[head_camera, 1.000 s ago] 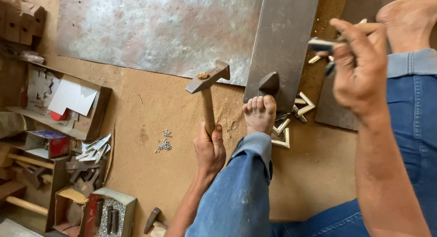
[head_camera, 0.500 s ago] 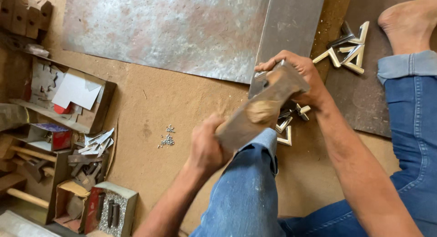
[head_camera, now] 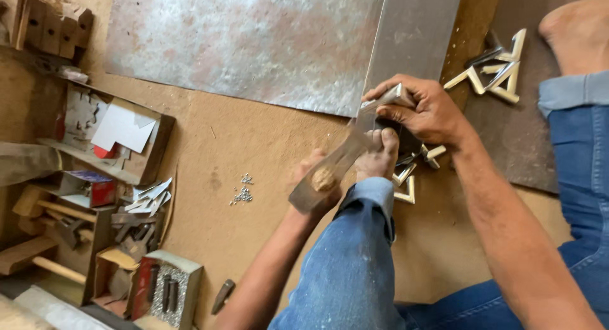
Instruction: The person sits on the floor and hammers small metal pieces against an anvil block, bending and shaping them one at a time with a hammer, then sets the formed pieces in a growing pile beside the block.
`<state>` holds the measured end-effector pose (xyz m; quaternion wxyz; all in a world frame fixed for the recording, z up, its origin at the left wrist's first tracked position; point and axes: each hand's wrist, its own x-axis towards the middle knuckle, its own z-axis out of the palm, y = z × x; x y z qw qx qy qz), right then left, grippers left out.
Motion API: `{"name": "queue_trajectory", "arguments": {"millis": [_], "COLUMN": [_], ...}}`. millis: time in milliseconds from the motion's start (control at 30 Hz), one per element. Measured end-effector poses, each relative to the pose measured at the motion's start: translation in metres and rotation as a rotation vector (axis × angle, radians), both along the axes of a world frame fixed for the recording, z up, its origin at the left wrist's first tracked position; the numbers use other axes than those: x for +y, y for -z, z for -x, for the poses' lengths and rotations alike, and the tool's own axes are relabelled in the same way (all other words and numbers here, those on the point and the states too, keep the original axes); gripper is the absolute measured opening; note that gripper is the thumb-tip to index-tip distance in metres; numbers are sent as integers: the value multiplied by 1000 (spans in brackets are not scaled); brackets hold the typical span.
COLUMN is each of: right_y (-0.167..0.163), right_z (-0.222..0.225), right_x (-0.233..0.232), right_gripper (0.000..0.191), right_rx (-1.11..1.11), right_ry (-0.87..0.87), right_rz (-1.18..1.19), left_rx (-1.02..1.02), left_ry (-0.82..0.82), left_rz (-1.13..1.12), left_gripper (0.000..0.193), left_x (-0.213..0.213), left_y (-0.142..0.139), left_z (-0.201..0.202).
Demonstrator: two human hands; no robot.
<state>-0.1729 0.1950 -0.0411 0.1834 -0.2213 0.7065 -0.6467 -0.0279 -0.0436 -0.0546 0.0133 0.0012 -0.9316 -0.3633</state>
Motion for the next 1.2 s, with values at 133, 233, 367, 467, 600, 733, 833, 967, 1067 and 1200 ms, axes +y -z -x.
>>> {"name": "queue_trajectory", "arguments": {"millis": [133, 233, 367, 467, 600, 733, 833, 967, 1067, 1200], "right_y": [-14, -26, -50, -82, -109, -83, -50, -14, 6, 19], "right_z": [-3, -14, -26, -25, -18, -14, -9, -4, -2, -2], "right_x": [4, 4, -2, 6, 23, 17, 12, 6, 4, 2], "right_gripper": [40, 42, 45, 39, 33, 20, 26, 27, 28, 24], "right_rx": [112, 422, 814, 579, 360, 542, 600, 314, 105, 112], "right_ry": [110, 154, 255, 306, 350, 355, 233, 121, 55, -66], "right_rz": [-248, -392, -711, -581, 129, 11, -117, -184, 36, 272], "left_rx": [55, 228, 198, 177, 161, 204, 210, 220, 512, 477], "left_ry": [-102, -110, -172, -188, -193, -145, -114, -46, 110, 270], "left_rz": [-164, -265, -323, -343, -373, -297, -304, -279, -122, -132], "left_gripper": [22, 21, 24, 24, 26, 25, 22, 21, 18, 28], "left_x": [17, 11, 4, 3, 1, -3, -2, -4, -6, -6], "left_y": [58, 76, 71, 51, 18, -9, -33, -77, -95, -97], "left_z": [-1, -20, -37, -41, -43, -37, -32, -31, -22, -1]}}
